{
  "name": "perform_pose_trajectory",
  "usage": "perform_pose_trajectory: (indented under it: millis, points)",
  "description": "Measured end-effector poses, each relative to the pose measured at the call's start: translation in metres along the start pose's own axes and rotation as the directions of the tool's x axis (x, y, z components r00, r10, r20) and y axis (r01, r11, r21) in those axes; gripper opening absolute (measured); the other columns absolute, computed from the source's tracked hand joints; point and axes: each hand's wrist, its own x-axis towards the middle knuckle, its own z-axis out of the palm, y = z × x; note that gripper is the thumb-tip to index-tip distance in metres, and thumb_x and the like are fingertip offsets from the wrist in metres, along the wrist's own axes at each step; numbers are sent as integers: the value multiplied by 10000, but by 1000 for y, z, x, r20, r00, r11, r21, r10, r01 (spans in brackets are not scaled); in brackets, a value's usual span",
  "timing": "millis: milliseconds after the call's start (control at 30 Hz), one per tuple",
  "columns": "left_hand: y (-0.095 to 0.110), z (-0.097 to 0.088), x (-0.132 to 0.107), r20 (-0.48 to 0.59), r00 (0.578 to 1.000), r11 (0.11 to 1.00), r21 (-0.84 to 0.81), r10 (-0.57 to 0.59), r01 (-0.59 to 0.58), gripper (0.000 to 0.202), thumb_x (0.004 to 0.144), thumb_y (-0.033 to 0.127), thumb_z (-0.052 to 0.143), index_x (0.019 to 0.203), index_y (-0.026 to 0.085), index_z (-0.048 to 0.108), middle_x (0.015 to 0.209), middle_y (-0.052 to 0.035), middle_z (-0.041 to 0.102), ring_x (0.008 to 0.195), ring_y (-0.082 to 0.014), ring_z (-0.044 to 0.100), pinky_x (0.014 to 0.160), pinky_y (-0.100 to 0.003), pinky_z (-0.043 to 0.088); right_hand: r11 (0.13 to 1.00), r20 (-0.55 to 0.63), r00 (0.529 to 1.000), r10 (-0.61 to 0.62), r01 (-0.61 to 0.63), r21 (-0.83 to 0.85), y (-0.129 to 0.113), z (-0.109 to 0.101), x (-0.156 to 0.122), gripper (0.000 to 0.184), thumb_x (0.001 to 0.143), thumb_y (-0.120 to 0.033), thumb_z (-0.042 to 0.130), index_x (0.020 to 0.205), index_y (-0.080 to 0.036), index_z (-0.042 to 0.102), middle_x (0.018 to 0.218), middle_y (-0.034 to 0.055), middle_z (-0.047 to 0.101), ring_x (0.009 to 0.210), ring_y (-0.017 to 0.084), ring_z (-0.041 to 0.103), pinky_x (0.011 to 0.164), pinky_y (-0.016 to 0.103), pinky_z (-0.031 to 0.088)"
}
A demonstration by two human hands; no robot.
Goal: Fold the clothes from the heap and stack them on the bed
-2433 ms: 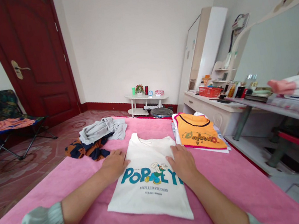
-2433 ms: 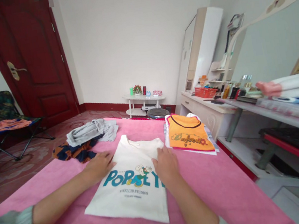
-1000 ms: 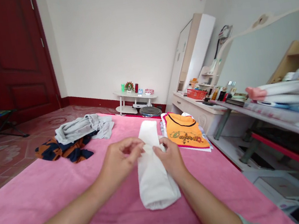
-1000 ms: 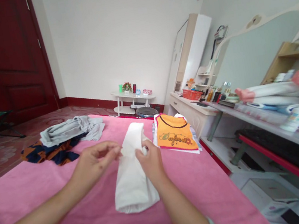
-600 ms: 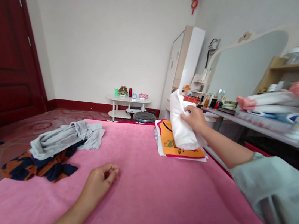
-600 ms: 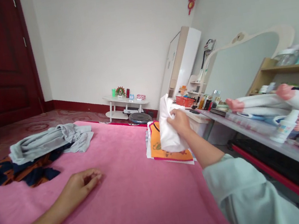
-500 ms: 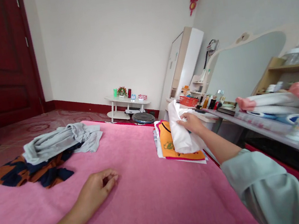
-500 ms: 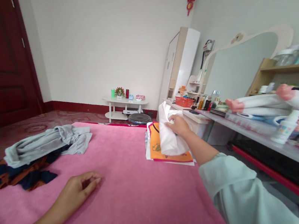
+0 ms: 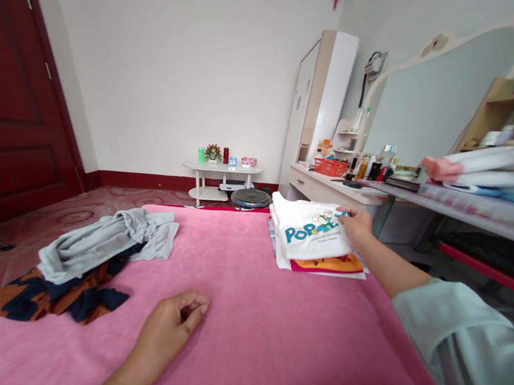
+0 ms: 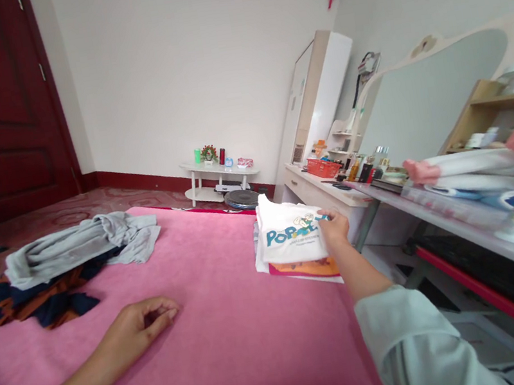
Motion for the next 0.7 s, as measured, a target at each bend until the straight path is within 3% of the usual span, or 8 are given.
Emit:
perform_pose_trajectory:
  millis: [67, 233, 333, 400, 467, 567, 633, 700]
  points:
    - [0, 0, 0, -6, 1000, 1000, -8, 0, 0, 260, 746, 405, 540, 722, 190, 684, 656, 4, 650, 670, -179, 590, 634, -227, 456, 997, -41, 999, 22, -25, -79, 3, -3, 1, 414, 597, -226, 547, 967, -111, 692, 789, 78, 680, 719, 226, 608, 638, 331, 475]
    - [-2, 1, 1, -18, 1000, 1000, -17, 25, -26, 215, 726, 372, 554, 700, 209, 691, 663, 5, 665, 661, -188, 599, 629, -239, 461, 962, 53, 997, 58, -42, -268, 12, -11, -19, 201, 547, -236, 646, 727, -178, 712, 790, 88, 678, 815, 289, 614, 758, 438, 476]
    - [-2, 1, 1, -11, 1000, 1000, 2, 5, -5, 206, 716, 373, 562, 703, 217, 695, 673, 3, 676, 680, -197, 609, 645, -245, 463, 905, 76, 982, -176, 191, -380, -7, -14, -37, 269, 676, -323, 624, 895, -190, 708, 1126, 139, 618, 1081, 328, 528, 940, 490, 380]
    - [-1, 1, 1, -4, 1000, 1000, 12, -7, 7, 209, 716, 382, 563, 707, 219, 695, 684, 0, 683, 694, -202, 615, 658, -249, 466, 800, 214, 883, -417, 468, -375, -28, -14, -53, 321, 807, -369, 514, 1018, -182, 670, 1211, 134, 576, 1144, 295, 496, 990, 466, 348]
    - [-1, 1, 1, 3, 1000, 1000, 26, -1, 1, 221, 732, 390, 553, 720, 221, 694, 708, -4, 690, 705, -203, 618, 674, -253, 467, 659, 436, 696, -570, 704, -263, -46, -14, -69, 352, 852, -402, 483, 1078, -184, 640, 1216, 115, 581, 1150, 263, 499, 1011, 432, 338]
    - [-2, 0, 1, 24, 999, 997, 67, 30, -31, 241, 773, 387, 520, 759, 219, 692, 760, -12, 697, 721, -198, 619, 698, -256, 463, 484, 702, 401, -589, 870, -90, -56, -15, -91, 474, 821, -472, 547, 1209, -202, 581, 1306, 109, 536, 1213, 268, 458, 1054, 438, 292]
    - [-3, 1, 0, 40, 998, 994, 93, 45, -48, 249, 793, 378, 502, 782, 214, 690, 783, -16, 696, 734, -194, 618, 711, -254, 458, 447, 776, 321, -543, 893, -57, -52, -15, -99, 569, 818, -491, 550, 1303, -196, 513, 1383, 121, 470, 1267, 278, 413, 1073, 451, 268]
    - [-4, 1, 1, 45, 998, 994, 101, 48, -53, 249, 797, 374, 501, 782, 210, 687, 789, -20, 695, 742, -193, 618, 717, -252, 456, 459, 812, 304, -499, 887, -50, -45, -15, -100, 577, 842, -471, 518, 1341, -184, 479, 1424, 121, 425, 1299, 273, 388, 1083, 442, 266]
